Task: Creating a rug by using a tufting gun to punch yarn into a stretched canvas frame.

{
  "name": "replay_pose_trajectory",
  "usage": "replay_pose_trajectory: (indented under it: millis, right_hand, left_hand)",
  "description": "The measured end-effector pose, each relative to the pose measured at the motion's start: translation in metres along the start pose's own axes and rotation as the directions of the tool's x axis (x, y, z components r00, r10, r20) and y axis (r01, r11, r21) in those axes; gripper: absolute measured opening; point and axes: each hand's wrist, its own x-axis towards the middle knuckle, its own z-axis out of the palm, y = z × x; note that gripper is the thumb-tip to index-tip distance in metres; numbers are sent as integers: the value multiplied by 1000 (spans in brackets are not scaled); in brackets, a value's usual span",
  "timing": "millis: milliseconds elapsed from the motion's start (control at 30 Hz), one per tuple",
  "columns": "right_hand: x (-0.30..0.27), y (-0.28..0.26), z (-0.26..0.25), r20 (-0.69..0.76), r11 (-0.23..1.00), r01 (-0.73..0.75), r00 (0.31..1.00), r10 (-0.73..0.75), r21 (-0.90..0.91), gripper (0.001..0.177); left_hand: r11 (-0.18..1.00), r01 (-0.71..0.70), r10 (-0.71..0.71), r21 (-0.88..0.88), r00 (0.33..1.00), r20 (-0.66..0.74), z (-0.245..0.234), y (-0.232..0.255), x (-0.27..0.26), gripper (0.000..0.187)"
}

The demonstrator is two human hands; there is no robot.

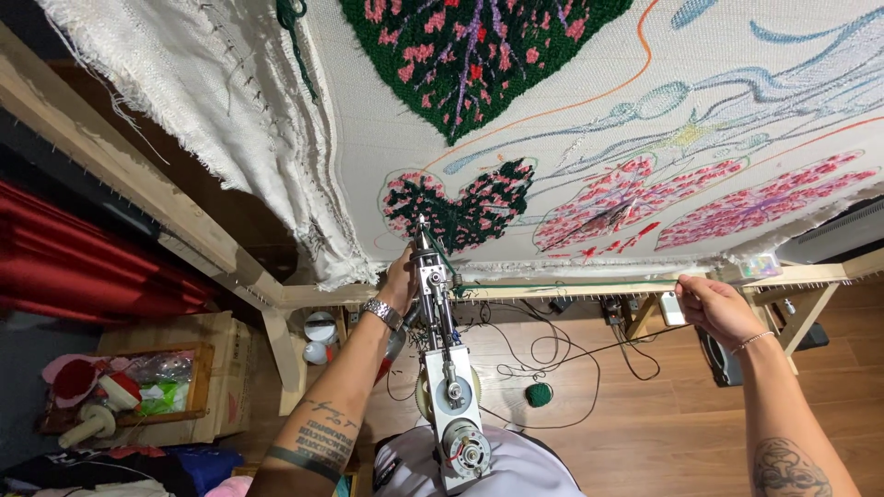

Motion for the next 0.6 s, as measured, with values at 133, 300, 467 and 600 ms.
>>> replay_pose_trajectory:
  millis: [133, 300, 467, 600]
  right_hand:
    - [13, 7, 0, 58, 999, 28, 998, -29, 21, 28]
    - [-9, -28, 74, 162, 919, 163, 981, -111, -360, 28]
    - [8, -2, 140, 383, 848, 392, 889, -251, -355, 19]
    - [-39, -19, 205, 632, 692, 598, 730, -261, -405, 32]
  left_hand:
    - [999, 35, -36, -31, 999, -21, -2, -4, 1, 40]
    - [981, -136, 126, -138, 989, -75, -19, -36, 19, 29]
    - [977, 3, -37, -214, 988, -153, -1, -6, 3, 41]
    - [954, 13, -56, -301, 989, -133, 23, 29, -14, 53]
